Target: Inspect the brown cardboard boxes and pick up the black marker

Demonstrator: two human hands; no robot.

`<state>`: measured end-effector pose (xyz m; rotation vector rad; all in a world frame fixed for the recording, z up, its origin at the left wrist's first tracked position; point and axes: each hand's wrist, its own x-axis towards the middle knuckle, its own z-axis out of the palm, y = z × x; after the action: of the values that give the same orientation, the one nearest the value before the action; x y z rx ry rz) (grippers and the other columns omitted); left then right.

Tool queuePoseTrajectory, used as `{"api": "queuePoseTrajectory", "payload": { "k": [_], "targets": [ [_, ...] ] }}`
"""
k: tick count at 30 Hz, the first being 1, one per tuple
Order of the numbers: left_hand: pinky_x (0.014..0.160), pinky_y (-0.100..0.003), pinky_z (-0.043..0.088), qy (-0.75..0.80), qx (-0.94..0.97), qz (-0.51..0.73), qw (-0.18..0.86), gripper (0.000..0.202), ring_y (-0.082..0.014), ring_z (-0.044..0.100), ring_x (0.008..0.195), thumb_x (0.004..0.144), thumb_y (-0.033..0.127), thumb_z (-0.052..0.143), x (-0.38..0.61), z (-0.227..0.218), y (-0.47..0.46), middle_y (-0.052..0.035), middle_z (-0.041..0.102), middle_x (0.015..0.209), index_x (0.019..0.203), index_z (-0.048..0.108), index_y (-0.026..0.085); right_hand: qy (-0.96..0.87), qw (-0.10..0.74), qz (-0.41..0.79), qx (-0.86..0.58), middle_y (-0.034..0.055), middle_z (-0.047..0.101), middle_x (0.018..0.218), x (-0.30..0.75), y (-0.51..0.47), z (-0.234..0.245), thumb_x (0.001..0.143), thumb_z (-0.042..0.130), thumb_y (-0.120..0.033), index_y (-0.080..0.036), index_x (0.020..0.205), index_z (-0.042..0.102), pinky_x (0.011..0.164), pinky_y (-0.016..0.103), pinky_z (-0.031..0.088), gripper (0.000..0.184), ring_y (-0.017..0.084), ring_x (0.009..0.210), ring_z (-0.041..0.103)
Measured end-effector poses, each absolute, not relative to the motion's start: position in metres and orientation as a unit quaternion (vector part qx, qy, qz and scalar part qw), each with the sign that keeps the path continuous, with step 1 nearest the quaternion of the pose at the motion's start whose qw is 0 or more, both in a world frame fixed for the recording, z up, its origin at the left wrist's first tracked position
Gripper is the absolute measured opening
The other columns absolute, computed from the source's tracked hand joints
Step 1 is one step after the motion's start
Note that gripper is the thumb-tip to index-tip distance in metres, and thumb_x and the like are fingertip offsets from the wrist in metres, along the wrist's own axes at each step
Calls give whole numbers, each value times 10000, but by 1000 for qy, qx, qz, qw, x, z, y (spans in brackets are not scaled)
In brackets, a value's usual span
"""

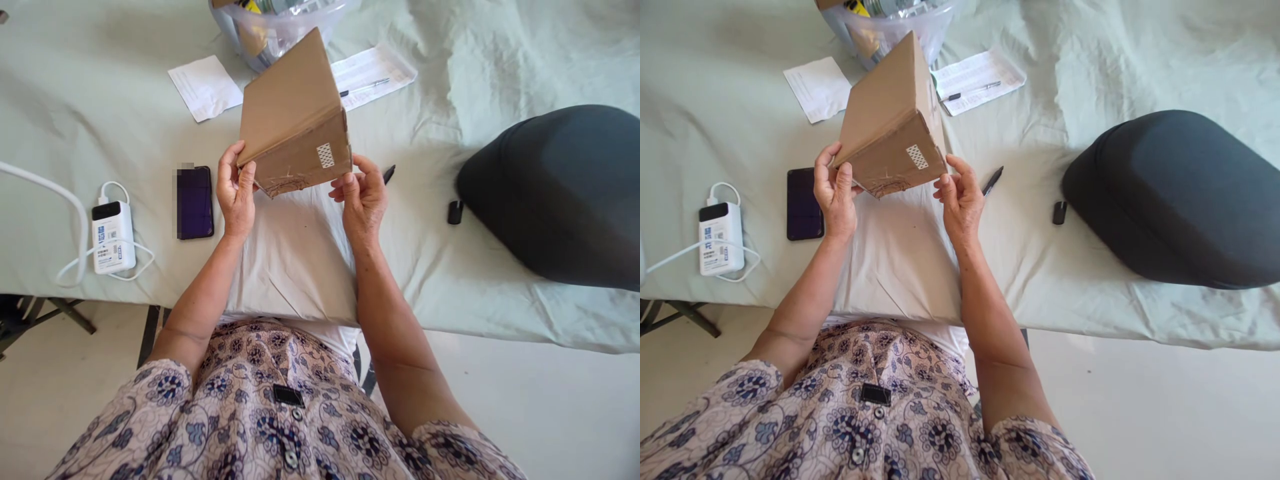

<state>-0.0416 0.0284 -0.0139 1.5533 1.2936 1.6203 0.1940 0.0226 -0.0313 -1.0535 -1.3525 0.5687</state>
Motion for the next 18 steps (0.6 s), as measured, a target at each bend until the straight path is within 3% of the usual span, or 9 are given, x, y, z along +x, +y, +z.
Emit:
{"api": "queuePoseTrajectory", "payload": {
  "k": [5,12,18],
  "targets": [
    [923,-389,642,444,539,636,329,631,-273,665,1225,909,781,585,-26,-12,21,-73,625,1361,1382,538,366,-579,625,248,-461,-33,687,855,187,22,-35,940,649,-692,-372,1474,450,602,262,587,653,131,645,637],
    [866,-357,651,436,522,628,378,615,-246,668,1192,908,773,600,-15,-14,16,-66,613,1343,1364,494,374,-606,591,239,-475,38,652,1295,176,13,-29,846,803,-585,-405,1647,35,638,281,627,1124,139,762,655],
    [867,-378,654,444,509,617,404,615,-248,675,1172,904,775,605,-11,-11,11,-76,624,1244,1347,479,366,-630,569,150,-507,99,438,1579,179,12,-31,844,808,-534,-441,1658,-38,625,317,629,1178,163,850,652]
  ]
}}
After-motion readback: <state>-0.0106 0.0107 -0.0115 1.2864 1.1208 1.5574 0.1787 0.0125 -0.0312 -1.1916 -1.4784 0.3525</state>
